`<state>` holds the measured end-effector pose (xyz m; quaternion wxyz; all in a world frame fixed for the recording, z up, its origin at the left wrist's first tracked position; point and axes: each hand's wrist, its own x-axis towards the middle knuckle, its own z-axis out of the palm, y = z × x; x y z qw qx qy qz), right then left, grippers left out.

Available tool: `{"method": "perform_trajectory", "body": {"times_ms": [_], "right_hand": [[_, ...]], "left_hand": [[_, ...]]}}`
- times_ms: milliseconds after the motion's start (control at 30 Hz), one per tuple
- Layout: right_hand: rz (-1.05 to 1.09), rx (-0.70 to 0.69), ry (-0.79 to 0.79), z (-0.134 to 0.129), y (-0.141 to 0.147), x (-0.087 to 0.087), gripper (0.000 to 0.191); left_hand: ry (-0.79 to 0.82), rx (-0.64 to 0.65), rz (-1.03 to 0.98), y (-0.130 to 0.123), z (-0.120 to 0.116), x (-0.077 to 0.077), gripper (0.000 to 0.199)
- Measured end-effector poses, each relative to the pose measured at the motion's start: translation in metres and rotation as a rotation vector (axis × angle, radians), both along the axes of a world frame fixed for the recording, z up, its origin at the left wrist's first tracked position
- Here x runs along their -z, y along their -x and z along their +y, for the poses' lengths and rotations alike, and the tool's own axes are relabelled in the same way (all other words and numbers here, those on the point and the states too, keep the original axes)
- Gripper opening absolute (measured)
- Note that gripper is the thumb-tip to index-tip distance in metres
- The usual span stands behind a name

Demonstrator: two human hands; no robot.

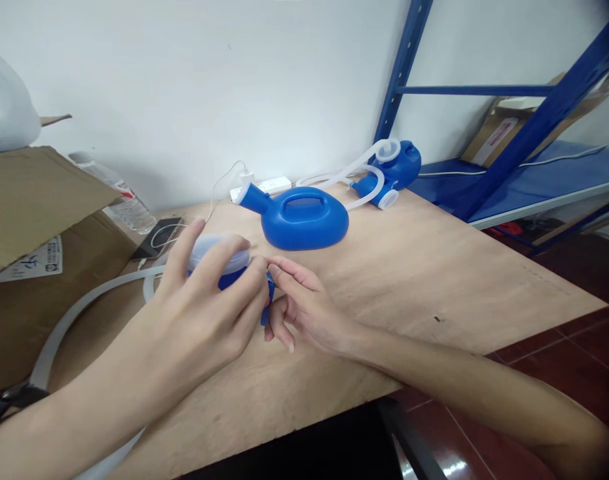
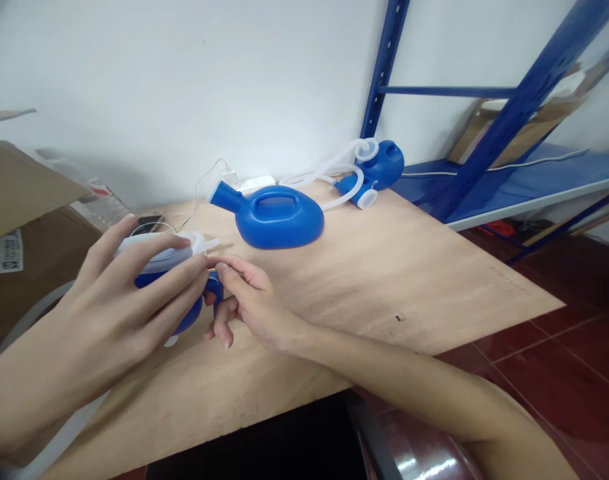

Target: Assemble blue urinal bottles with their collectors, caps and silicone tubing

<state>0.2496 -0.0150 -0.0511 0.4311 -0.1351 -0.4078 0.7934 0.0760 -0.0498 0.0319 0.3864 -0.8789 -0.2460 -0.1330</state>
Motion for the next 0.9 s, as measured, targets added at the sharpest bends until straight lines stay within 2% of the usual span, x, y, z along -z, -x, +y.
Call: {"method": "perform_trajectory", "body": {"times_ms": [200,333,500,667,767,833,900], "right_hand": [[0.001,-0.006,0.008,-0.005,-0.003,-0.01,0.034],[-0.017,0.006,-0.027,-0.003,-0.007,-0.016,0.03],[-0.019,0.004,-0.056,0.003,-0.007,-0.016,0.025],[-0.007,0.027,0.017,0.007,-0.004,-0.011,0.02],[0.041,0.079,0.094,0.013,-0.005,-0.01,0.012],[0.048,0.113,0.172,0.019,-0.008,-0.01,0.014],[-0.01,0.141,0.213,0.023,-0.011,-0.012,0.022]], "left_hand": [[-0.038,0.065,0.148,0.0,0.002,-0.003,0.02],[-0.048,0.139,0.197,0.003,0.004,-0.012,0.017],[-0.106,0.15,0.26,0.006,0.003,-0.021,0.024],[-0.093,0.185,0.152,0.01,0.003,-0.016,0.034],[-0.077,0.147,0.056,0.013,0.002,-0.015,0.043],[-0.013,0.107,-0.052,0.013,-0.002,-0.017,0.049],[0.135,0.12,-0.243,0.01,-0.013,-0.018,0.049]]}}
